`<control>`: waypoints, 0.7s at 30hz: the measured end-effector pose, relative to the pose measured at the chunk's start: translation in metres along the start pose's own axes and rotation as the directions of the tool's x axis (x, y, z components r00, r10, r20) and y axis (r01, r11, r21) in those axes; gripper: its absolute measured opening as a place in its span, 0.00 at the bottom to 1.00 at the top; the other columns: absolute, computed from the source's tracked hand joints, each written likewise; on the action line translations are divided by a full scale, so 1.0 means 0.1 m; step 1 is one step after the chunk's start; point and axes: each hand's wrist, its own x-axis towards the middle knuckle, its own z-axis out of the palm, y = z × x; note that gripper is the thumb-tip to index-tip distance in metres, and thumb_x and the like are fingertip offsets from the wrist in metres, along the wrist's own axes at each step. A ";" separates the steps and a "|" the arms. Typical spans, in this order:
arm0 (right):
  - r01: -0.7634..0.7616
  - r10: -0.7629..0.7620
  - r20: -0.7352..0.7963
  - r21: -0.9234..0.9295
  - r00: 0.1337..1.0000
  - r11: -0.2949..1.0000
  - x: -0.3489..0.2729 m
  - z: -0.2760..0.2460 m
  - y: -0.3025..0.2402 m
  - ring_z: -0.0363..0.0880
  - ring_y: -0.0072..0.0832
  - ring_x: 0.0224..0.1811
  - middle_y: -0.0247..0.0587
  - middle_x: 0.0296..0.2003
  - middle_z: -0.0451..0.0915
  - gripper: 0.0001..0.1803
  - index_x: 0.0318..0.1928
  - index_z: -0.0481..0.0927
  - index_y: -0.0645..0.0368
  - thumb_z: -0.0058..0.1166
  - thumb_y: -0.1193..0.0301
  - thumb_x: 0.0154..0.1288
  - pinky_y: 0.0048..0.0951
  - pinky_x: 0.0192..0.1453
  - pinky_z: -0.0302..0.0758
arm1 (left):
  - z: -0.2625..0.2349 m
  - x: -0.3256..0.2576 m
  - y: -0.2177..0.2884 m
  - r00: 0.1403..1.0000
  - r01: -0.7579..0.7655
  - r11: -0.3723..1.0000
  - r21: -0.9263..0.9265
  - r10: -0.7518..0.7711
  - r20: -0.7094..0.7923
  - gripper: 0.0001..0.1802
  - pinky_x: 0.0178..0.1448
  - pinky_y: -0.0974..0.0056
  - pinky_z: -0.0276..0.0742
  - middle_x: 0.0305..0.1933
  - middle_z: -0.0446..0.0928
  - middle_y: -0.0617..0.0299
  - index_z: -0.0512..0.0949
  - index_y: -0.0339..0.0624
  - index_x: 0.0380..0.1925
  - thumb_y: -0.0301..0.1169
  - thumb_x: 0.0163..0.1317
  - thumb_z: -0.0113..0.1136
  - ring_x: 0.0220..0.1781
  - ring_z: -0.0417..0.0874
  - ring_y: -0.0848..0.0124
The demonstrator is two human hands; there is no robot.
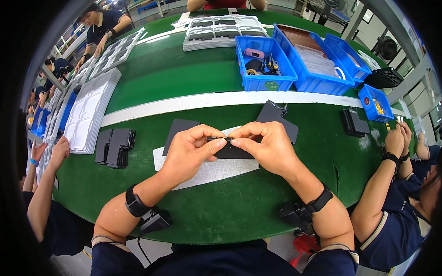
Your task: The recorder is assembling small plastic housing components by inserting parts and snapping them together on an assembly line.
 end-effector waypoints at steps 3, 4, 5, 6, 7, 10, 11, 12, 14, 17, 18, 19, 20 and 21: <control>-0.052 0.024 -0.137 -0.208 0.990 0.977 -0.01 0.10 -0.05 0.78 0.24 0.28 0.41 0.25 0.82 0.06 0.36 0.86 0.63 0.64 0.76 0.56 0.27 0.31 0.73 | 0.02 0.00 -0.02 0.998 -0.023 0.999 -0.041 0.020 -0.061 0.09 0.32 0.73 0.78 0.31 0.78 0.69 0.80 0.39 0.39 0.33 0.64 0.62 0.32 0.76 0.84; 0.120 -0.179 -0.146 -0.341 0.973 0.932 -0.01 0.12 -0.01 0.79 0.28 0.28 0.42 0.25 0.82 0.06 0.35 0.85 0.63 0.64 0.76 0.55 0.28 0.30 0.73 | 0.04 0.00 -0.03 0.992 -0.069 0.995 -0.077 0.060 -0.112 0.10 0.29 0.72 0.77 0.28 0.79 0.67 0.81 0.38 0.37 0.33 0.63 0.63 0.29 0.77 0.83; 0.278 -0.374 -0.126 -0.467 0.919 0.840 -0.01 0.15 0.02 0.79 0.32 0.28 0.44 0.25 0.81 0.06 0.34 0.85 0.64 0.64 0.77 0.54 0.29 0.30 0.74 | 0.04 0.00 -0.03 0.992 -0.069 0.995 -0.078 0.060 -0.114 0.10 0.29 0.72 0.77 0.28 0.79 0.67 0.81 0.38 0.37 0.33 0.63 0.63 0.29 0.77 0.83; 0.278 -0.373 -0.125 -0.466 0.919 0.840 -0.02 0.18 0.02 0.79 0.32 0.28 0.44 0.25 0.81 0.06 0.34 0.85 0.64 0.64 0.77 0.54 0.29 0.30 0.74 | 0.05 0.00 -0.03 0.991 -0.065 0.995 -0.071 0.056 -0.122 0.10 0.29 0.72 0.77 0.27 0.78 0.67 0.81 0.37 0.36 0.33 0.64 0.63 0.28 0.77 0.83; 0.303 -0.416 -0.136 -0.492 0.899 0.816 -0.02 0.22 0.01 0.79 0.35 0.29 0.44 0.25 0.81 0.06 0.33 0.84 0.64 0.63 0.78 0.53 0.31 0.30 0.74 | 0.05 -0.01 -0.03 0.990 -0.061 0.996 -0.064 0.053 -0.129 0.10 0.29 0.73 0.77 0.27 0.78 0.67 0.81 0.37 0.35 0.34 0.64 0.63 0.28 0.77 0.82; 0.353 -0.484 -0.107 -0.552 0.868 0.755 -0.02 0.24 0.01 0.79 0.37 0.30 0.44 0.25 0.81 0.06 0.33 0.83 0.65 0.62 0.79 0.53 0.34 0.31 0.73 | 0.05 -0.02 -0.01 0.990 -0.054 0.998 -0.029 0.050 -0.135 0.10 0.31 0.72 0.77 0.27 0.79 0.66 0.81 0.36 0.35 0.33 0.63 0.63 0.27 0.77 0.82; 0.381 -0.511 -0.067 -0.585 0.857 0.716 -0.02 0.24 0.01 0.79 0.36 0.32 0.44 0.26 0.81 0.06 0.34 0.83 0.66 0.61 0.80 0.53 0.34 0.32 0.72 | 0.05 -0.02 -0.02 0.990 -0.051 0.998 -0.028 0.047 -0.134 0.10 0.31 0.72 0.77 0.27 0.79 0.66 0.81 0.36 0.35 0.33 0.63 0.63 0.27 0.77 0.82; 0.379 -0.509 -0.069 -0.585 0.858 0.717 -0.02 0.24 0.00 0.79 0.36 0.32 0.44 0.26 0.81 0.06 0.34 0.83 0.66 0.61 0.80 0.53 0.34 0.32 0.72 | 0.04 -0.02 -0.05 0.983 -0.117 0.993 0.025 0.120 -0.139 0.10 0.31 0.72 0.76 0.27 0.79 0.66 0.81 0.36 0.35 0.33 0.63 0.63 0.27 0.77 0.81; 0.404 -0.544 -0.026 -0.641 0.838 0.653 -0.03 0.23 -0.01 0.79 0.36 0.34 0.44 0.28 0.82 0.07 0.35 0.82 0.66 0.60 0.80 0.53 0.35 0.34 0.72 | 0.04 -0.01 -0.06 0.972 -0.181 0.980 0.079 0.191 -0.139 0.10 0.32 0.72 0.76 0.27 0.79 0.65 0.81 0.35 0.35 0.32 0.63 0.63 0.27 0.77 0.81; 0.421 -0.581 -0.010 -0.679 0.814 0.602 -0.02 0.24 -0.03 0.79 0.36 0.34 0.44 0.29 0.81 0.07 0.35 0.82 0.66 0.60 0.81 0.53 0.35 0.35 0.72 | 0.05 -0.01 -0.03 0.961 -0.219 0.971 0.096 0.231 -0.149 0.09 0.33 0.71 0.75 0.27 0.80 0.64 0.81 0.34 0.34 0.31 0.62 0.63 0.27 0.77 0.80; 0.422 -0.581 -0.009 -0.678 0.814 0.603 -0.02 0.24 -0.02 0.79 0.36 0.34 0.44 0.29 0.81 0.07 0.35 0.82 0.66 0.60 0.81 0.53 0.35 0.35 0.72 | 0.05 -0.02 -0.02 0.969 -0.186 0.979 0.087 0.198 -0.146 0.09 0.32 0.74 0.71 0.29 0.78 0.66 0.80 0.34 0.35 0.30 0.63 0.63 0.29 0.75 0.83; 0.391 -0.537 -0.041 -0.639 0.843 0.662 -0.03 0.24 -0.01 0.78 0.36 0.34 0.44 0.29 0.81 0.07 0.35 0.82 0.66 0.59 0.80 0.54 0.34 0.34 0.72 | 0.05 -0.03 -0.01 0.976 -0.154 0.985 0.077 0.164 -0.143 0.09 0.32 0.76 0.68 0.30 0.77 0.69 0.79 0.34 0.36 0.30 0.64 0.63 0.30 0.72 0.86; 0.356 -0.490 -0.070 -0.598 0.869 0.718 -0.03 0.24 -0.01 0.78 0.37 0.33 0.44 0.28 0.80 0.06 0.35 0.82 0.66 0.59 0.80 0.55 0.33 0.34 0.72 | 0.06 -0.01 -0.02 0.976 -0.153 0.985 0.076 0.163 -0.144 0.09 0.32 0.76 0.68 0.30 0.77 0.69 0.79 0.34 0.36 0.30 0.64 0.63 0.30 0.72 0.86; 0.357 -0.489 -0.068 -0.597 0.870 0.718 -0.03 0.24 -0.02 0.78 0.37 0.33 0.44 0.28 0.80 0.06 0.35 0.82 0.66 0.59 0.80 0.55 0.33 0.34 0.72 | 0.05 0.01 -0.04 0.977 -0.142 0.988 0.064 0.150 -0.149 0.09 0.34 0.76 0.69 0.32 0.77 0.68 0.78 0.34 0.38 0.29 0.64 0.63 0.32 0.73 0.85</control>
